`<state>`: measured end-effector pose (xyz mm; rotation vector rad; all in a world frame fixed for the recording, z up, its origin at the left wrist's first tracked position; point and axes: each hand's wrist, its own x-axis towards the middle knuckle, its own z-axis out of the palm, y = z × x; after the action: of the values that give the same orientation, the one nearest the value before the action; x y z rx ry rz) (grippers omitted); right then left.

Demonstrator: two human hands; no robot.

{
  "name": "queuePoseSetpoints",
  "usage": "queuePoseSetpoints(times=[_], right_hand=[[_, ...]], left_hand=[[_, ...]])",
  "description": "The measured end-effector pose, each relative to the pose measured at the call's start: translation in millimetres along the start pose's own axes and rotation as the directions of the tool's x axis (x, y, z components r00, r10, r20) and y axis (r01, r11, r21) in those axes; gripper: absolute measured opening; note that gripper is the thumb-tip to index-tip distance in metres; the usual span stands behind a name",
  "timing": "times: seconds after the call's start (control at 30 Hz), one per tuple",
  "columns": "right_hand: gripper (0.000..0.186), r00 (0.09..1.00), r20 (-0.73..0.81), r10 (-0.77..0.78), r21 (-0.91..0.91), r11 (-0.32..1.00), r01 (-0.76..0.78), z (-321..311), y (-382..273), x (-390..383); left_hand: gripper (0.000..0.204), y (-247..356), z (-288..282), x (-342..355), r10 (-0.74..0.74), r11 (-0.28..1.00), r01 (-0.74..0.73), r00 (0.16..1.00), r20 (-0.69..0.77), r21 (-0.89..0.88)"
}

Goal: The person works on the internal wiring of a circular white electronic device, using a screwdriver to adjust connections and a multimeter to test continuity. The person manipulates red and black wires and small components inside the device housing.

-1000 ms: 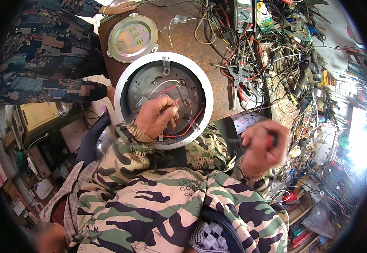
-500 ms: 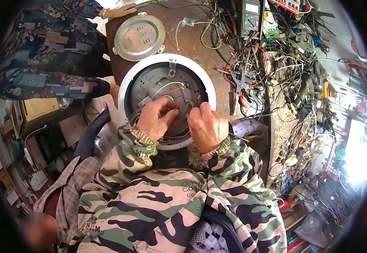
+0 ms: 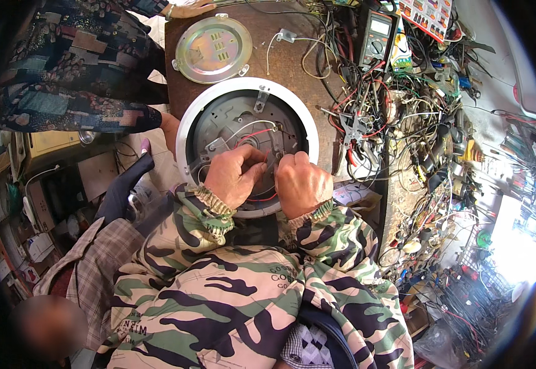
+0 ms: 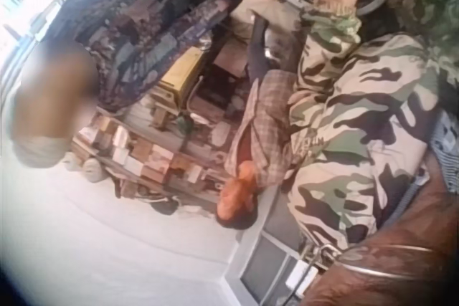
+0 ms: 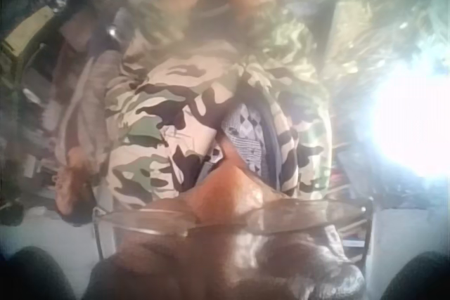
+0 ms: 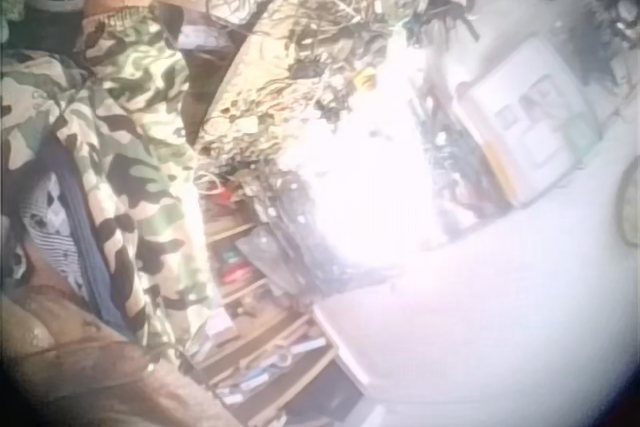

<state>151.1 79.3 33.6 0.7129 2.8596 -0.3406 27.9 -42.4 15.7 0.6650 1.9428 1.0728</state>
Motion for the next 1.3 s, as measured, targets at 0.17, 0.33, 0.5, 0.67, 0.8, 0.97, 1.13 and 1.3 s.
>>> queuePoseSetpoints(times=[0.17,0.33,0.5,0.67,0.8,0.97,1.13,1.3], right_hand=[[0.008,0.999,0.029,0.021,0.019,1.0,-0.022,-2,1,1],[0.008,0.997,0.063,0.041,0.066,0.997,-0.045,-2,1,3],[0.007,0.999,0.034,0.036,0.117,0.992,-0.039,-3,7,-1],[0.008,0.999,0.023,0.031,0.12,0.992,-0.034,-1,8,-1],[0.009,1.0,0.014,0.024,0.103,0.994,-0.026,1,9,-4],[0.009,1.0,-0.016,0.005,0.136,0.991,-0.003,-1,10,-7],[0.008,0.998,-0.065,0.006,0.112,0.994,0.002,5,9,-11],[0.006,0.998,-0.06,-0.008,0.102,0.995,0.014,2,7,-11]], left_hand=[[0.015,-5,-3,0,-0.098,0.967,0.111,0.993,0.07,-0.228],[0.015,3,-15,0,-0.111,0.972,0.148,0.974,0.2,-0.18],[0.018,-1,-28,-9,0.142,0.986,-0.129,0.981,0.131,-0.101],[0.035,2,-33,-36,0.279,0.908,-0.336,0.931,0.235,0.253],[0.028,-1,-15,-39,0.375,0.835,-0.447,0.889,0.262,0.322],[0.019,-4,-15,-28,0.184,0.965,-0.199,0.978,0.097,0.173],[0.016,-11,-1,-6,0.152,0.966,-0.148,0.988,-0.002,0.211],[0.015,-4,9,3,0.138,0.958,-0.135,0.99,0.004,0.254]])
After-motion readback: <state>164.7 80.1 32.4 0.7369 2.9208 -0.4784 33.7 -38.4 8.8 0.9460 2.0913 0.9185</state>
